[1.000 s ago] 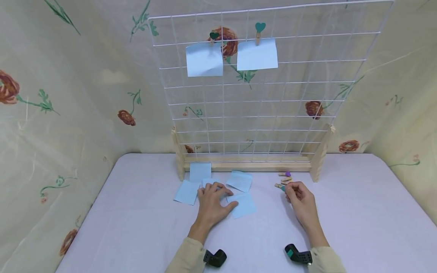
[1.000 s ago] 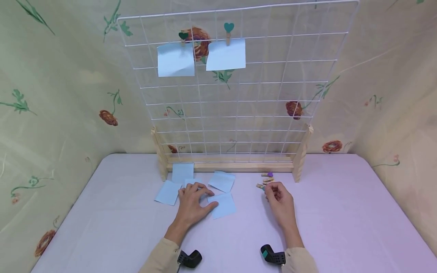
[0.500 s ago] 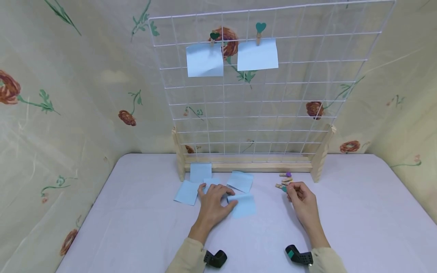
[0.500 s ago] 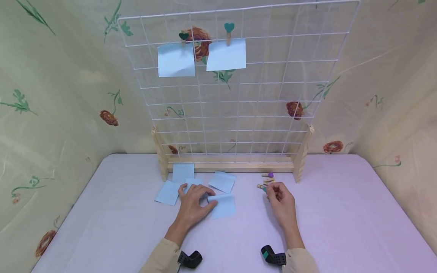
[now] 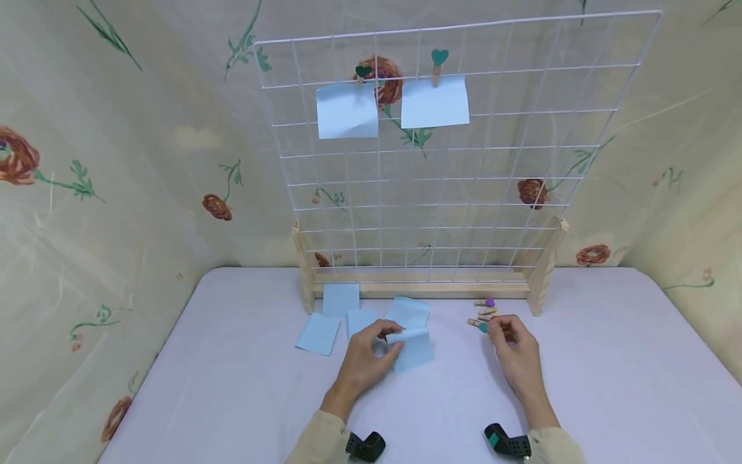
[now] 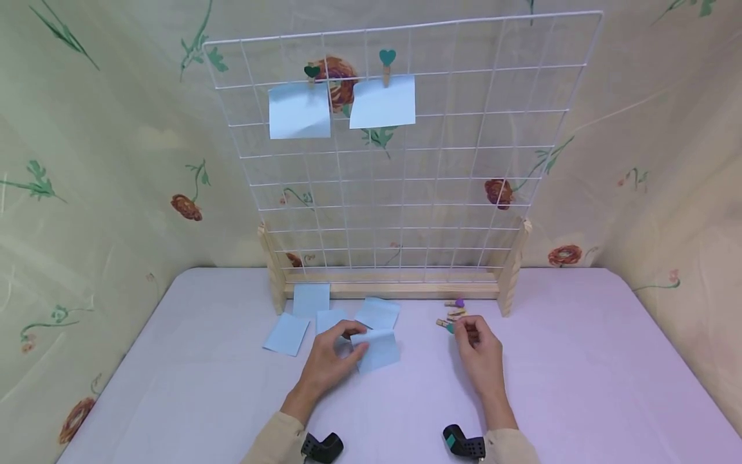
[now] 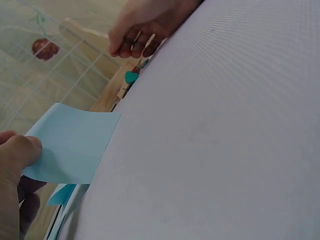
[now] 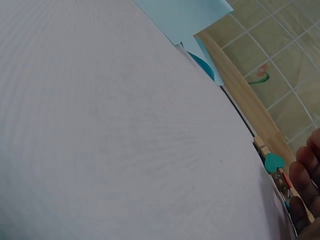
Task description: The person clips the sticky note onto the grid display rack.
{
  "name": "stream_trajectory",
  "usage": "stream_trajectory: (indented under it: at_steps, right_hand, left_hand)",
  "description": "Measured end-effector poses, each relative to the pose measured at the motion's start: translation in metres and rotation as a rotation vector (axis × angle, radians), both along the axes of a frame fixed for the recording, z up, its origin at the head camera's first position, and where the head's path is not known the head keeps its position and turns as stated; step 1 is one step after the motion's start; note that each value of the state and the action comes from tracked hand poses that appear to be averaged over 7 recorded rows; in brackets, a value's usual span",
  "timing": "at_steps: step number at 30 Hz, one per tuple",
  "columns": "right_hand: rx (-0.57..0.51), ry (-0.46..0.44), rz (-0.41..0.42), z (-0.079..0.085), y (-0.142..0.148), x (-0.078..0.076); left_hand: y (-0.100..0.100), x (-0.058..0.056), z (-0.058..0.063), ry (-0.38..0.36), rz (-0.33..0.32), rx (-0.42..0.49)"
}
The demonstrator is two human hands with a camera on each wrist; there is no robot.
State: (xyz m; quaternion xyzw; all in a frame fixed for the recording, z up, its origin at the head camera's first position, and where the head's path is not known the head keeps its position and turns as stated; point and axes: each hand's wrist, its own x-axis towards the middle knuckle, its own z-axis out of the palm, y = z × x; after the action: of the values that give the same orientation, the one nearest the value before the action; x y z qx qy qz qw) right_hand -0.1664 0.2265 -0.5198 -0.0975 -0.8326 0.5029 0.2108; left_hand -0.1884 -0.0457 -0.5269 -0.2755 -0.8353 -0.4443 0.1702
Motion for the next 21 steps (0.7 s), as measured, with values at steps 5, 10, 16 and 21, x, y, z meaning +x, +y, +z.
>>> stream_trajectory:
  at_steps: [5, 10, 16, 21]
  right_hand:
    - [0.053, 0.03, -0.086, -0.0031, 0.0009, 0.0001]
    - [0.083, 0.054, -0.033, -0.0034, 0.0014, -0.0012]
    - [0.194, 0.071, 0.028, -0.0031, 0.0009, -0.001]
    - [0.273, 0.044, 0.058, -0.0027, 0.0015, -0.0024]
  left_hand:
    - [-0.0002, 0.0009, -0.0003, -0.057, -0.007, 0.092]
    - [-0.0004, -0.0002, 0.0003, -0.044, 0.001, 0.139]
    - [-0.0007, -0.0008, 0.0, -0.053, -0.028, 0.182]
    - [-0.0005, -0.0013, 0.0005, -0.082, -0.029, 0.205]
